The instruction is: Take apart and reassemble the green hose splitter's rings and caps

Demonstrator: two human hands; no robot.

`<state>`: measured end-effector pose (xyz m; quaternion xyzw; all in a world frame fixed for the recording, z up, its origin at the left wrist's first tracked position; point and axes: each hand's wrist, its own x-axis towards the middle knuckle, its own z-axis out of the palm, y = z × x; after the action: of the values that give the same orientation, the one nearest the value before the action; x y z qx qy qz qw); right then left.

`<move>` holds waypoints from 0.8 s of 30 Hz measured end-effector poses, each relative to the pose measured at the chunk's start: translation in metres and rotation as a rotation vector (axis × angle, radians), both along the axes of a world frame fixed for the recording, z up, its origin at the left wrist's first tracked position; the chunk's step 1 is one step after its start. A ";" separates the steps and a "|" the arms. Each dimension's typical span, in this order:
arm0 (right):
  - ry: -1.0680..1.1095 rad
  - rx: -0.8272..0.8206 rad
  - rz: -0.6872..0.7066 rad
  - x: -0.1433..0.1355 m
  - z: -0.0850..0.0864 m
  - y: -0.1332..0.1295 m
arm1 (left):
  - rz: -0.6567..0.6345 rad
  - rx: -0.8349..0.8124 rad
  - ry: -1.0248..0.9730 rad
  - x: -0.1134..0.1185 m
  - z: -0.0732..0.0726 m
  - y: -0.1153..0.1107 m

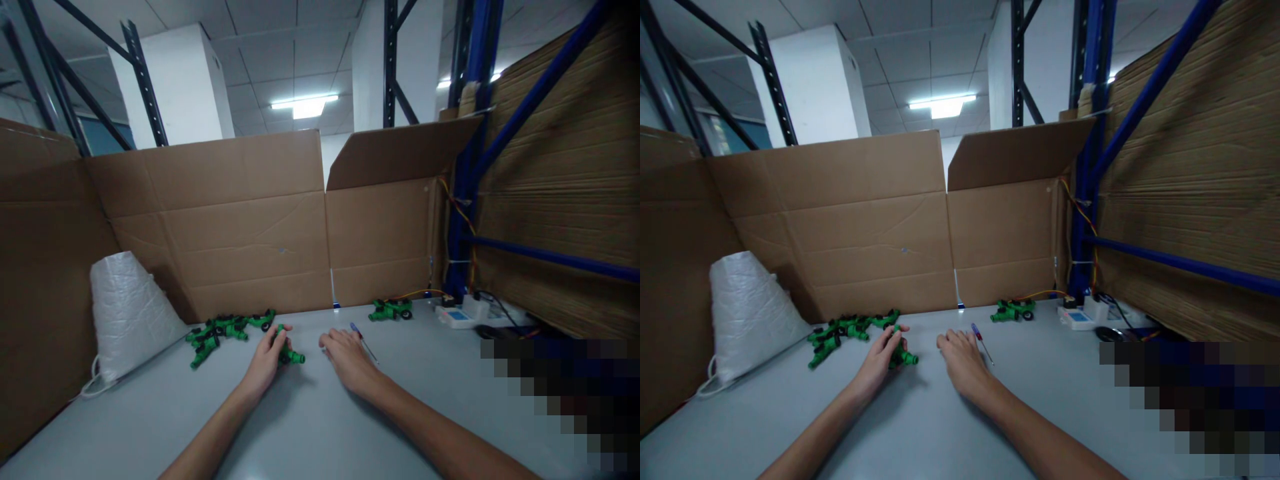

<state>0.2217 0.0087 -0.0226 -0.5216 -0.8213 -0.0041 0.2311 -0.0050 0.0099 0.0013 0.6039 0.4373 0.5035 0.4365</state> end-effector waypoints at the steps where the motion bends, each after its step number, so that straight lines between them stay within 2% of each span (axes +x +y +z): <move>1: -0.022 -0.011 -0.013 0.000 0.000 -0.001 | -0.001 0.039 0.032 -0.001 -0.001 0.002; 5: -0.073 -0.032 -0.051 0.001 0.006 -0.006 | 0.017 0.157 0.154 -0.005 -0.003 0.005; 11: -0.089 -0.075 -0.071 0.004 0.013 -0.010 | -0.003 0.180 0.251 -0.003 0.003 -0.001; 19: -0.049 -0.019 -0.071 0.003 0.003 -0.004 | -0.017 0.200 0.226 -0.002 0.001 -0.001; 24: 0.018 -0.021 -0.057 -0.001 0.009 -0.005 | -0.024 0.197 0.174 -0.002 -0.005 -0.001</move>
<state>0.2206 0.0033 -0.0133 -0.5471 -0.8040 0.0024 0.2328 -0.0067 0.0092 -0.0036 0.6907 0.4145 0.4843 0.3415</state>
